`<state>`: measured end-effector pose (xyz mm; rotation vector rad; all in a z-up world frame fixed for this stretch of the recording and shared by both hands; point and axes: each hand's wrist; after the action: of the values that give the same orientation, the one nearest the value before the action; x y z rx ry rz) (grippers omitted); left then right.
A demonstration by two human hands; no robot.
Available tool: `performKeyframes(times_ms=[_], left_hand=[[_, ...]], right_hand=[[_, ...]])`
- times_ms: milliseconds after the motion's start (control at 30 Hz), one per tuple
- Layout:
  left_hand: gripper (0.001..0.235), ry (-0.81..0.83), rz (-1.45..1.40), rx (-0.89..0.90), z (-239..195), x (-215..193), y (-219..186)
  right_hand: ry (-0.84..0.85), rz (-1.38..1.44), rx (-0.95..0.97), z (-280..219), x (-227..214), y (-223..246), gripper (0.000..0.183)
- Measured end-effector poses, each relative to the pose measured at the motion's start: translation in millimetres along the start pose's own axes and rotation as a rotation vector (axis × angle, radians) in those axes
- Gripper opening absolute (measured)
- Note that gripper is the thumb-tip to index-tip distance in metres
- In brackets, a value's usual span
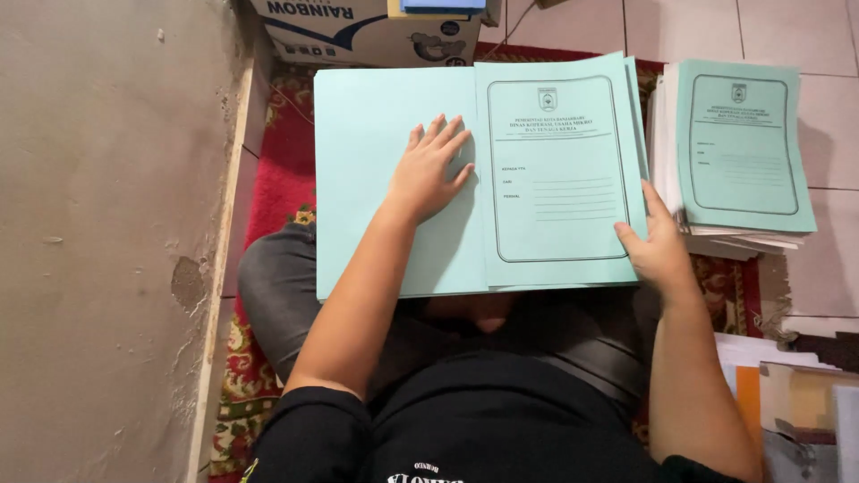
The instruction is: Folding and creasing light blue cardstock folders by hand and stacking them.
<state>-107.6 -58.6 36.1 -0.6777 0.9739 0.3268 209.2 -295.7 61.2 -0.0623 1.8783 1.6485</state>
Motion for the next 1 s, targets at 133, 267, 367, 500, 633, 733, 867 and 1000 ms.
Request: performKeyframes(times_ms=[133, 267, 367, 500, 633, 733, 867, 1000], left_hand=[[0.059, 0.061, 0.029, -0.019, 3, -7, -4], [0.069, 0.124, 0.042, -0.009, 2, -8, -5], [0.072, 0.155, 0.046, -0.027, 3, -8, -6], [0.077, 0.17, 0.05, -0.044, 5, -2, -4], [0.082, 0.181, 0.078, -0.037, 5, -1, -3], [0.08, 0.186, 0.067, -0.053, 6, -4, -6], [0.081, 0.179, 0.075, -0.061, 7, -2, -4], [0.082, 0.175, 0.081, -0.067, 7, -3, -6]], right_hand=[[0.015, 0.024, -0.011, 6, 3, -3, 0.076], [-0.002, -0.03, 0.045, 2, 7, 0, 0.077], [-0.002, -0.035, 0.046, 0, 11, 9, 0.076], [0.006, -0.041, 0.043, 0, 12, 7, 0.077], [0.022, -0.068, 0.044, 3, 7, -14, 0.079], [-0.018, -0.045, 0.09, 3, 6, -16, 0.077], [-0.094, -0.137, 0.097, -9, 13, 23, 0.064], [-0.076, -0.384, -0.004, -6, 15, 33, 0.061]])
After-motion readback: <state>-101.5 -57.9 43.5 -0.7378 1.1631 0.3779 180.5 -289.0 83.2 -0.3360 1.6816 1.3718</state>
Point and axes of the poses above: each hand's wrist, its own z-axis towards the middle knuckle, its own x-axis out of the palm, y = z × x, and after that the axes turned 5 degrees about -y, right-handed
